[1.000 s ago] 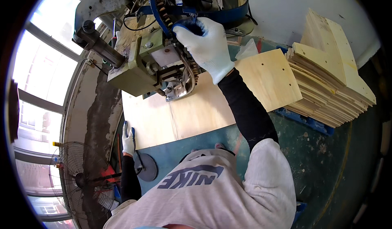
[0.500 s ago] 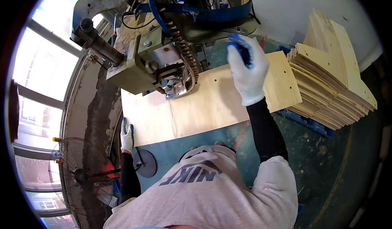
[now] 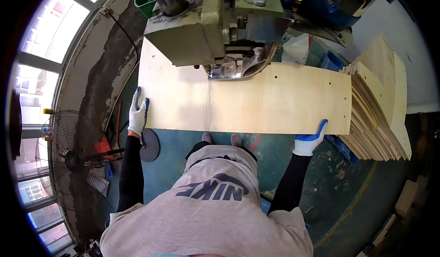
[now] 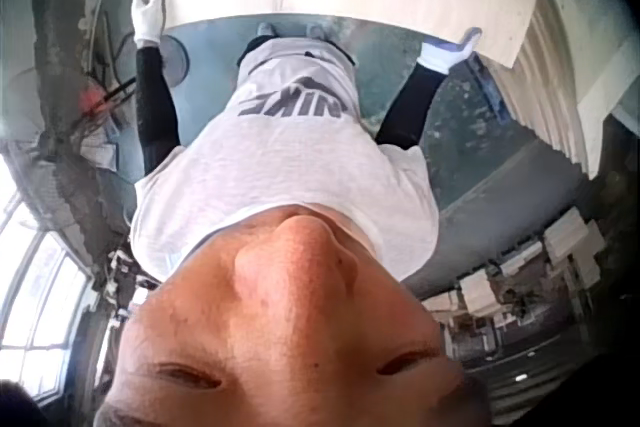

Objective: The person uses a pneumatic stapling machine to join L-shaped plywood panels, inserting a metal staple into pre-marked locations on each piece before stacking them on a nearby pallet.

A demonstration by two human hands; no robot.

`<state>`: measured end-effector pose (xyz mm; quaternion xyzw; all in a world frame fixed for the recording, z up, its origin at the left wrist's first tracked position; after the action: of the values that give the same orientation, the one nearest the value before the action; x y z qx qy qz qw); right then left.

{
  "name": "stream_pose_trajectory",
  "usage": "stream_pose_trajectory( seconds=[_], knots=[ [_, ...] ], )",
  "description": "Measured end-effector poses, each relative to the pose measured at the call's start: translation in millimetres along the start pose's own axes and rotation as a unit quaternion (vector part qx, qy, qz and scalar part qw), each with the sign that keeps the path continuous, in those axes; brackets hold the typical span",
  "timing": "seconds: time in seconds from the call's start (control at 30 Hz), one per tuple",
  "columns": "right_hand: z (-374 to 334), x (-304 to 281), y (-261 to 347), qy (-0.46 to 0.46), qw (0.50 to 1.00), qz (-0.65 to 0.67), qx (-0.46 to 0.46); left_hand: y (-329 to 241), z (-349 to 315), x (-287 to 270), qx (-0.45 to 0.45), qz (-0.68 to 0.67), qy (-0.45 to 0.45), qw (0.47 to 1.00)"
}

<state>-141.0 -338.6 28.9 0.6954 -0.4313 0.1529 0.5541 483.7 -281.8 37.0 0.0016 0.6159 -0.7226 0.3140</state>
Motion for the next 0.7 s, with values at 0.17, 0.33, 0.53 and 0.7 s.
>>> stream_pose_trajectory(
  seconds=[0.17,0.33,0.53,0.7],
  knots=[
    [-11.5,-11.9,-11.9,0.02,0.996,-0.084,0.02,-18.3,-14.0,-38.9,-0.093,0.02,0.01,0.995],
    [-94.2,-4.0,-94.8,-0.005,0.997,-0.015,0.075,32.0,-38.5,-135.3,-0.11,0.001,-0.021,0.994],
    [-111.7,21.6,-145.4,0.004,0.995,-0.001,0.097,56.0,-30.0,-191.4,-0.064,-0.016,-0.033,0.997],
    [-102.1,44.2,-152.8,-0.015,0.997,0.001,0.072,54.0,1.7,-186.5,-0.065,-0.023,-0.024,0.997]
  ],
)
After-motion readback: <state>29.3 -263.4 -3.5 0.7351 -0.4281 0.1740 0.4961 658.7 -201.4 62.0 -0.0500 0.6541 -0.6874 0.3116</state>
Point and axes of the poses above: each hand's wrist, its own z-axis towards the middle knuckle, its own x-axis out of the palm, y = z × x, the point moved 5 cm from there along z, towards the middle knuckle, and after that the axes turned 10 degrees about x, right-handed, at the moved point
